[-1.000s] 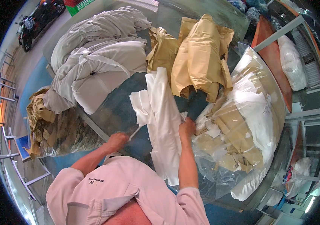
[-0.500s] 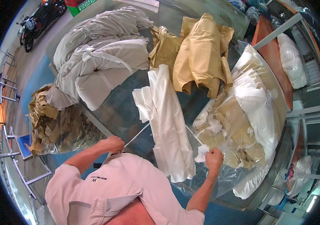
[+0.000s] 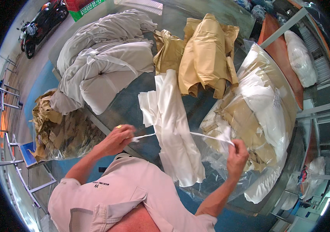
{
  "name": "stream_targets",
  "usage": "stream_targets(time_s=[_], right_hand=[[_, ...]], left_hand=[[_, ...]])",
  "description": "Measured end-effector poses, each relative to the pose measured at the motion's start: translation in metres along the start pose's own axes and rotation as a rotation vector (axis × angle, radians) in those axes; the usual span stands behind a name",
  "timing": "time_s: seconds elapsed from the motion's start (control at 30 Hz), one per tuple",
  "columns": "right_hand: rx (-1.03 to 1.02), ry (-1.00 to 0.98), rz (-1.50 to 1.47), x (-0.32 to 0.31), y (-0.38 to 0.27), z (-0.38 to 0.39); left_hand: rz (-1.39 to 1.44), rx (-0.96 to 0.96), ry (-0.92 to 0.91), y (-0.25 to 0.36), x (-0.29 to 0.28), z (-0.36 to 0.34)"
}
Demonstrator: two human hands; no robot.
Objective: The person repeatedly wraps white textile bundles in brown paper, ties them with white string, and places them into a large clear plastic bag on a metal table. The person handles multiple bundles one at a time, folding paper around each bundle and securing it before bagging.
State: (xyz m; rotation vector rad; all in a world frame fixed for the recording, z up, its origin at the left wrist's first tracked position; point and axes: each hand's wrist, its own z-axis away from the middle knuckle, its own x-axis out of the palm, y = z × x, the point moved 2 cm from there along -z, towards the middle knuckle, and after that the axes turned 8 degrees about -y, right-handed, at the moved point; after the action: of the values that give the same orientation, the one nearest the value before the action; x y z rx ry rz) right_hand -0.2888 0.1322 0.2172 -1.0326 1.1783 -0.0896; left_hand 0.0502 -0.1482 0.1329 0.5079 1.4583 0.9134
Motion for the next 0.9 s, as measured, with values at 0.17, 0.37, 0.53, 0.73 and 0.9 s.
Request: stream_targets(time_s=[0.17,0.37,0.53,0.73,0.9], right_hand=[[-0.732,-0.187,0.192,0.075,-0.117,-0.023],[-0.666,0.149,-0.168,0.154,-0.120,-0.087],[-0.315,-0.413,-0.309,0.208,-0.042,-0.056],[-0.164,-0.604,-0.490,0.252,-0.013,-0.025],[-0.203,-0.526,-0.474,0.262,-0.025,-0.021]], left_hand=[[0.590,0.314,-0.076,0.042,0.026,-0.104],[1.358,-0.099,0.070,0.009,0.067,-0.137],[1.522,-0.122,0.227,-0.038,0.046,-0.110],[1.298,-0.290,0.202,-0.028,0.032,-0.099],[-0.072,-0.109,0.066,0.007,-0.007,-0.093]])
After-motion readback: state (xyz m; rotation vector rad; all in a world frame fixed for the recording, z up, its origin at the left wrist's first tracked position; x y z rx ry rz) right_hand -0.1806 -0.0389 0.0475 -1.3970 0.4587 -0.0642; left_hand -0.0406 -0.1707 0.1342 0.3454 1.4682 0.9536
